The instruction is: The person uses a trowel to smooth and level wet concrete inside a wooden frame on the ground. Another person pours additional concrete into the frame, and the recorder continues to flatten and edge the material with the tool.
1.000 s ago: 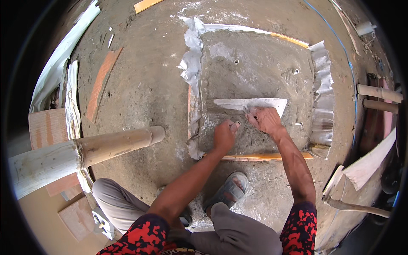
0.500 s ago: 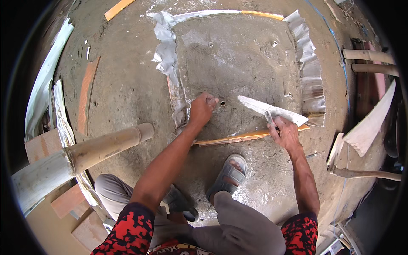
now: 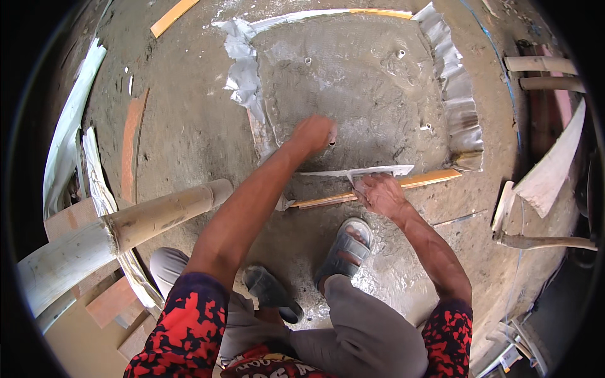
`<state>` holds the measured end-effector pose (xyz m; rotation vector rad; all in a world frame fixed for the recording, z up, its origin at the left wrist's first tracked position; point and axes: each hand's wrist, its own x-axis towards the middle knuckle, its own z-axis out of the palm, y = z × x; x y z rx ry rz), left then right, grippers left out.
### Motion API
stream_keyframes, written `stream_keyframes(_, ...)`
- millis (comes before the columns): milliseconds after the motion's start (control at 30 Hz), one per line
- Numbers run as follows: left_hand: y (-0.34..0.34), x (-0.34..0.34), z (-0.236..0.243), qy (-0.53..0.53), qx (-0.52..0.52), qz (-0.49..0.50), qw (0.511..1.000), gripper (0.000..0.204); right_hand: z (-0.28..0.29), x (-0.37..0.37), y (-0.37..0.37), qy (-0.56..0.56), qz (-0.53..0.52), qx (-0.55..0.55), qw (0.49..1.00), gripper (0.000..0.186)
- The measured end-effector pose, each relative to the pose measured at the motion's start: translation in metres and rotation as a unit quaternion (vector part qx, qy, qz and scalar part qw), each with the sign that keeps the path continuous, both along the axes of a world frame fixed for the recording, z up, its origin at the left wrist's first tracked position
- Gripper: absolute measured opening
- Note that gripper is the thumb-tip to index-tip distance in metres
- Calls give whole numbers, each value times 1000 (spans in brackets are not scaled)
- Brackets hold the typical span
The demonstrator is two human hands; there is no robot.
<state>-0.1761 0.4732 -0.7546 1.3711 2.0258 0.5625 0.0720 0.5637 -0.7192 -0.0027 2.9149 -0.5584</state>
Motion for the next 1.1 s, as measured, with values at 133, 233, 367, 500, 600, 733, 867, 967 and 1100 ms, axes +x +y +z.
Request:
stream_keyframes(133, -7, 0, -5, -37, 20, 29, 999, 6, -3, 6, 4, 11, 19, -2, 1000, 14)
stream_keyframes(233, -6, 5, -2, -42, 17, 42, 998, 6, -3, 2, -6, -10, 11, 0, 1000, 15)
stream_keyframes(367, -6, 5, -4, -32, 14, 35, 999, 6, 19, -2, -8, -34, 0, -32, 999, 20)
stream_keyframes(500, -7, 4, -7, -43, 24, 34, 998, 7, 22, 5, -7, -43, -46, -40, 997, 26)
stream_keyframes(600, -9, 7, -3, -51, 32, 53, 997, 9, 52, 6, -21, -107, -104, -61, 987, 30)
stream_keyframes(733, -7, 7, 8, -62, 8, 59, 996, 11, 48, -5, -47, -167, -119, -107, 973, 34)
stream_keyframes(867, -15, 4, 10, -68, 0, 55, 996, 9, 51, 17, 22, -246, -204, -71, 945, 35)
stream_keyframes(967, -8, 4, 15, -79, 1, 71, 994, 11, 75, 69, 85, -207, -332, -10, 920, 35)
stream_keyframes(1100, -8, 5, 16, -82, -9, 74, 994, 12, 101, 93, 101, -217, -335, 40, 916, 35)
